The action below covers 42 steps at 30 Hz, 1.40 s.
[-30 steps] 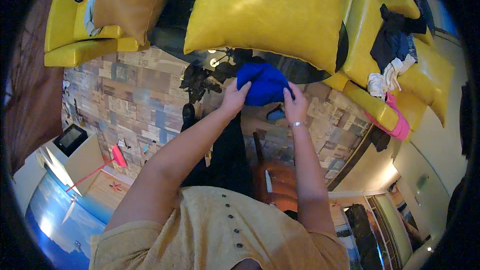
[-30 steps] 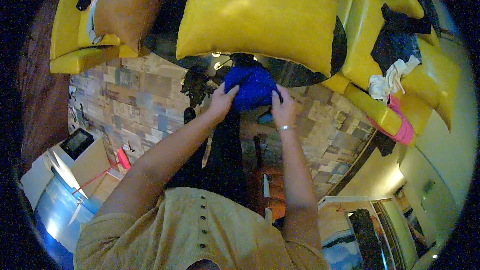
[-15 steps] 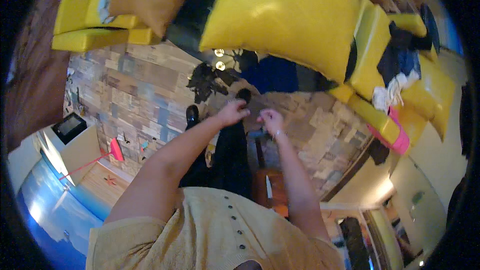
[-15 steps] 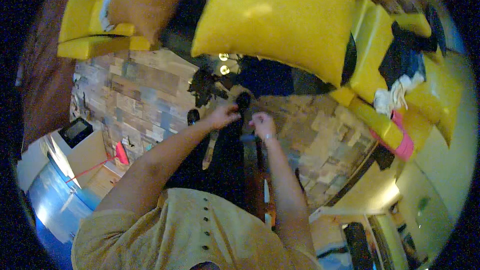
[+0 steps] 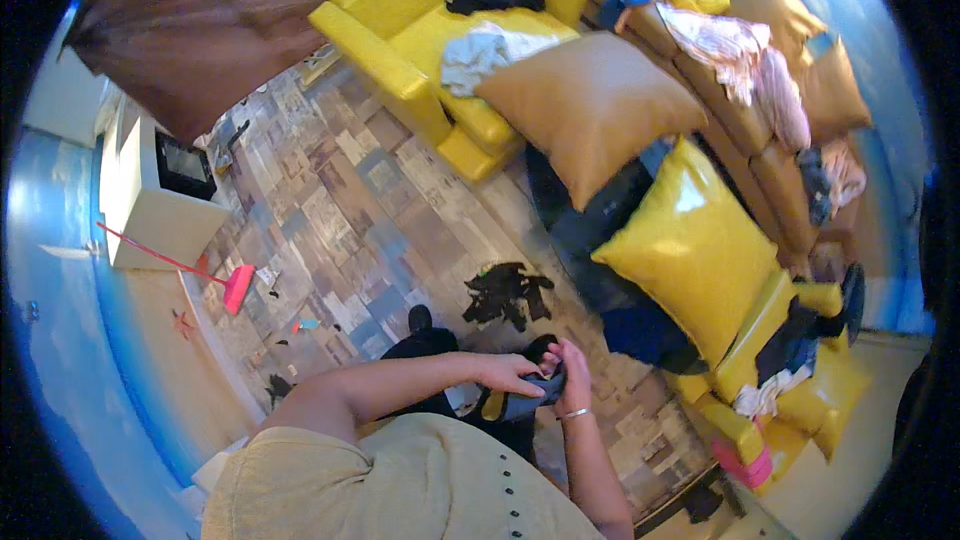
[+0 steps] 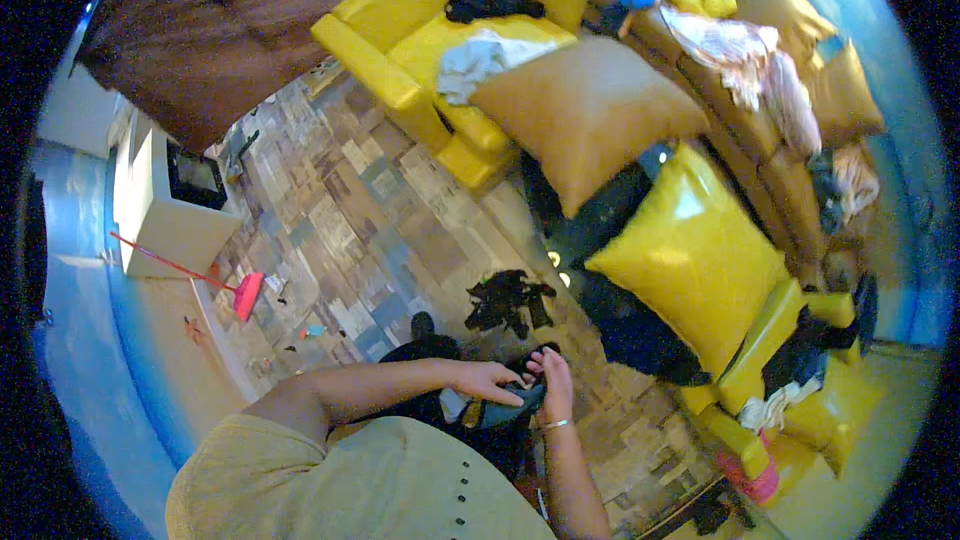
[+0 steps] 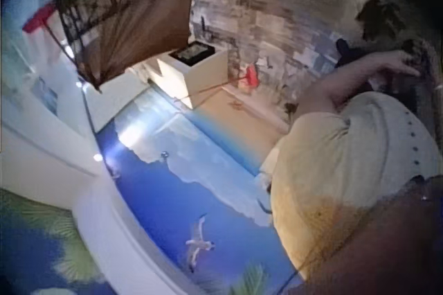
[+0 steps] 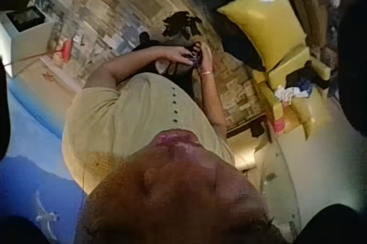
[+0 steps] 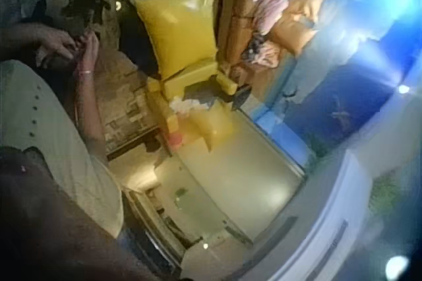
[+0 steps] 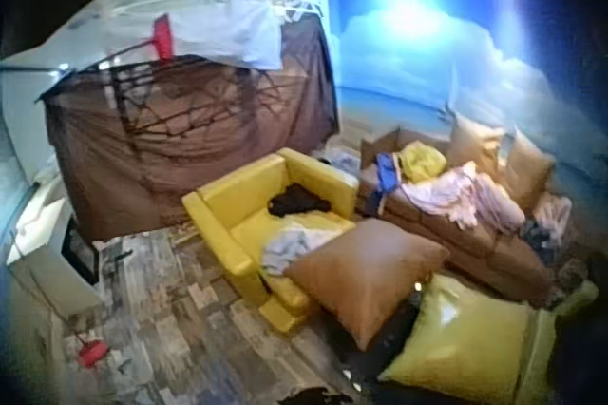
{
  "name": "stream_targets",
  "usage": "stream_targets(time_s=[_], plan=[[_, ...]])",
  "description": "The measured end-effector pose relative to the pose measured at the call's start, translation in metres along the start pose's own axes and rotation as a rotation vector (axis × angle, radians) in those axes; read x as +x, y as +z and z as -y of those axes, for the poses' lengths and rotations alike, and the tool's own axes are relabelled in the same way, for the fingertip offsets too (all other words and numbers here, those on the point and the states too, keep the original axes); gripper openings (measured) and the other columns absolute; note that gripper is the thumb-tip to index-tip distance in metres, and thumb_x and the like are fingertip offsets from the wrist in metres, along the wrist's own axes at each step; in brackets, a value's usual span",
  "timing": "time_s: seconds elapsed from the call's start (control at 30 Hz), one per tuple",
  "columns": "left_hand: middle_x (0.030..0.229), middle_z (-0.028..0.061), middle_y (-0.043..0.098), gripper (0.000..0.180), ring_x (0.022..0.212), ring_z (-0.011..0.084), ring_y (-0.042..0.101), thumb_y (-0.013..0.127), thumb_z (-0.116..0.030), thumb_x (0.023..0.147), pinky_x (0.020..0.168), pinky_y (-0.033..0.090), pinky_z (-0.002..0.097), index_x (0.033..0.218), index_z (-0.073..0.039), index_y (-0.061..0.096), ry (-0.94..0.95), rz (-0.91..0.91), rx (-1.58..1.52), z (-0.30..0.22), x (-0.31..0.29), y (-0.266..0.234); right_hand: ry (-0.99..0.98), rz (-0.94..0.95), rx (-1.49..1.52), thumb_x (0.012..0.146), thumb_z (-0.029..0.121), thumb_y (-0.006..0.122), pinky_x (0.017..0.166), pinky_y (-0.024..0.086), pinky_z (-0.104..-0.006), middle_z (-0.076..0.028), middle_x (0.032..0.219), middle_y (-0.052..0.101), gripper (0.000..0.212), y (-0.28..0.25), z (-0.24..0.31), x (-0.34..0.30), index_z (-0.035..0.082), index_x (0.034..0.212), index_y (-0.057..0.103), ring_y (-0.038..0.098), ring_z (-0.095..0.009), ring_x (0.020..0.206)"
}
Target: The person folds a white cloth and places it on a bed, then picks up a blue cloth and wipes a white table. The person then wipes a white decorative partition with a yellow and black sponge, moving along its surface.
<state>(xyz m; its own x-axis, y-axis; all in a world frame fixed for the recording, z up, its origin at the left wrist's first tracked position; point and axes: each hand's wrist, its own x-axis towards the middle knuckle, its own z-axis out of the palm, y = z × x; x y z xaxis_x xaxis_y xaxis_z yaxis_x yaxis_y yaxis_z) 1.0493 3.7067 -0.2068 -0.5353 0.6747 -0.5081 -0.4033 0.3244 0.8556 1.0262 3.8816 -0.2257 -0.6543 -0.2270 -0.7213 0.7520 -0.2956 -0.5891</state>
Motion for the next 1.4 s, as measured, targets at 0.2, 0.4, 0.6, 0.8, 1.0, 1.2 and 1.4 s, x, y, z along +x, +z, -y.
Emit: stream_targets(time_s=[0.2, 0.4, 0.6, 0.8, 1.0, 1.2, 1.4], plan=[[0.108, 0.0148, 0.061, 0.062, 0.097, 0.0214, 0.056, 0.037, -0.053, 0.094, 0.085, 0.044, 0.0378, 0.116, 0.003, 0.053, 0.049, -0.410, -0.129, 0.042, -0.143, -0.064, 0.017, 0.154, -0.337, 0.086, 0.022, 0.064, 0.073, 0.048, -0.0262, -0.001, 0.095, 0.063, 0.030, 0.146, -0.039, -0.018, 0.005, 0.110, 0.058, 0.058, -0.012, 0.082], [0.108, 0.0108, 0.061, 0.037, 0.099, 0.0160, 0.054, 0.052, -0.029, 0.093, 0.089, 0.043, 0.0316, 0.115, 0.001, 0.055, 0.102, -0.959, -0.435, 0.097, -0.292, -0.096, -0.170, 0.332, -0.627, 0.083, 0.021, 0.068, 0.069, 0.047, -0.0263, -0.001, 0.088, 0.064, 0.022, 0.334, -0.090, -0.014, 0.004, 0.096, 0.062, 0.057, -0.010, 0.076], [0.095, 0.0211, 0.061, 0.038, 0.090, 0.0312, 0.059, 0.061, -0.031, 0.086, 0.077, 0.046, 0.0375, 0.103, 0.004, 0.058, 0.358, -1.486, -0.176, 0.119, -0.373, -0.113, -0.329, 0.618, -0.868, 0.082, 0.013, 0.069, 0.061, 0.045, -0.0231, 0.002, 0.077, 0.062, 0.011, 0.463, -0.116, 0.003, 0.004, 0.080, 0.064, 0.055, -0.008, 0.066], [0.094, 0.0149, 0.061, 0.026, 0.091, 0.0245, 0.060, 0.058, -0.022, 0.089, 0.079, 0.046, 0.0333, 0.101, 0.001, 0.060, 0.293, -1.574, -0.163, 0.169, -0.451, -0.187, 0.060, 0.591, -0.728, 0.081, 0.029, 0.071, 0.063, 0.047, -0.0270, -0.003, 0.080, 0.063, 0.028, 0.570, -0.122, 0.046, 0.003, 0.085, 0.064, 0.058, -0.013, 0.069], [0.105, 0.0086, 0.062, 0.027, 0.097, 0.0184, 0.059, 0.055, -0.013, 0.090, 0.084, 0.047, 0.0299, 0.114, -0.001, 0.056, 0.627, -1.518, -1.148, 0.175, -0.544, -0.295, 0.195, 0.860, -0.904, 0.087, 0.021, 0.064, 0.067, 0.047, -0.0263, -0.002, 0.083, 0.064, 0.020, 0.711, -0.124, 0.109, 0.002, 0.094, 0.065, 0.058, -0.011, 0.077], [0.101, 0.0075, 0.061, 0.028, 0.090, 0.0173, 0.061, 0.057, -0.008, 0.085, 0.079, 0.050, 0.0308, 0.113, -0.004, 0.056, 0.934, -1.611, -1.475, 0.217, -0.623, -0.372, -0.499, 1.335, -1.614, 0.079, 0.027, 0.071, 0.063, 0.046, -0.0265, -0.005, 0.072, 0.063, 0.026, 0.880, -0.138, 0.148, 0.004, 0.091, 0.065, 0.057, -0.013, 0.065], [0.094, 0.0078, 0.061, 0.027, 0.082, 0.0173, 0.061, 0.062, -0.008, 0.081, 0.075, 0.051, 0.0327, 0.107, -0.003, 0.057, 0.831, -1.960, -1.082, 0.269, -0.715, -0.426, -0.724, 1.370, -1.488, 0.078, 0.020, 0.070, 0.064, 0.048, -0.0321, -0.013, 0.078, 0.062, 0.021, 1.005, -0.179, 0.187, 0.004, 0.089, 0.065, 0.059, -0.024, 0.069]])
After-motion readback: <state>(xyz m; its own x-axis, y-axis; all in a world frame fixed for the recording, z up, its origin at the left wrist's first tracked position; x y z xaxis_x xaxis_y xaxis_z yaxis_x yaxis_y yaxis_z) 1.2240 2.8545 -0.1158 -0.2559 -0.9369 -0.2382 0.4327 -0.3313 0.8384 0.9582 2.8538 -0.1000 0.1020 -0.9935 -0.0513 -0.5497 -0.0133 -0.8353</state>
